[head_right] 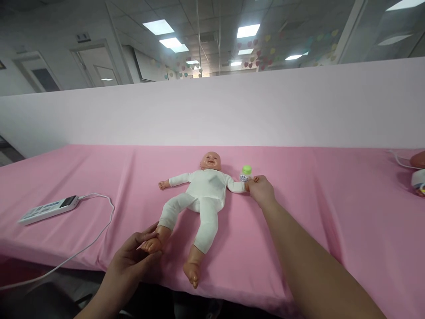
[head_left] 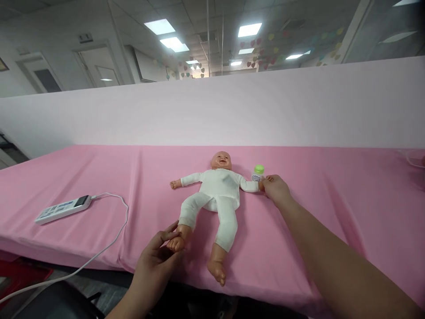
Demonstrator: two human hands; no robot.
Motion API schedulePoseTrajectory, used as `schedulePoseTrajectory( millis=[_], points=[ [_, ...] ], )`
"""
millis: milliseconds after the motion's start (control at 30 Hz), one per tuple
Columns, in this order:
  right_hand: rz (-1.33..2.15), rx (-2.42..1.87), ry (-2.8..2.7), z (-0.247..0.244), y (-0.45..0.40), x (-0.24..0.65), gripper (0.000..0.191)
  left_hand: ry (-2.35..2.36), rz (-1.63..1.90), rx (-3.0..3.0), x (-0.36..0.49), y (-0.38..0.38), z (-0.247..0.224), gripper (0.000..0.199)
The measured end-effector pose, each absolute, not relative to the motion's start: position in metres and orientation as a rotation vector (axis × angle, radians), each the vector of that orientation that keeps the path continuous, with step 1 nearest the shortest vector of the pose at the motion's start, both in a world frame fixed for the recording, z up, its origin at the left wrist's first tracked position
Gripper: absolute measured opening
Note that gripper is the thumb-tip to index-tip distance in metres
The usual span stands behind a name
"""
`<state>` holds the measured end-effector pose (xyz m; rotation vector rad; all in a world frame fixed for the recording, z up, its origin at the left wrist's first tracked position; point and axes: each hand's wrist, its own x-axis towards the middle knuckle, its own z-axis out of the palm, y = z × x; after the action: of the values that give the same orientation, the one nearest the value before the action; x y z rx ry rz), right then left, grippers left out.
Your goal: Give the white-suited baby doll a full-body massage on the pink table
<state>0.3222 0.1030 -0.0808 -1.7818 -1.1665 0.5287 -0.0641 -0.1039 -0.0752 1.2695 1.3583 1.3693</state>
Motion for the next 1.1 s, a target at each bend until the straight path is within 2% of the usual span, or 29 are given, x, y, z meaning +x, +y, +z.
schedulePoseTrajectory(
  millis=[200,400,533,633,767,1000,1100],
  points=[
    [0.329,-1.437,-1.291,-0.064,0.080,0.283,0.050,1.239,1.442,1.291,-0.049,-0.080,-0.051,0.045],
    [0.183,-1.068,-1.886,-0.064,0.064,0.238,0.021,1.236,1.431,1.329,-0.028,-0.039,-0.040,0.036],
    [0.116,-0.950,-2.057,-0.069,0.065,0.230,0.027,1.260,1.399,1.336,-0.016,-0.017,-0.041,0.035],
    [0.127,-0.943,-2.074,-0.072,0.067,0.230,0.030,1.266,1.386,1.323,-0.013,-0.013,-0.041,0.038],
    [0.124,-0.971,-1.904,-0.070,0.068,0.235,0.022,1.268,1.397,1.319,-0.023,-0.032,-0.042,0.037],
    [0.277,-1.283,-1.314,-0.062,0.079,0.274,0.035,1.287,1.473,1.258,-0.057,-0.082,-0.075,0.043],
    [0.291,-1.551,-1.232,-0.062,0.088,0.297,0.034,1.305,1.394,1.228,-0.064,-0.098,-0.086,0.042]
  ],
)
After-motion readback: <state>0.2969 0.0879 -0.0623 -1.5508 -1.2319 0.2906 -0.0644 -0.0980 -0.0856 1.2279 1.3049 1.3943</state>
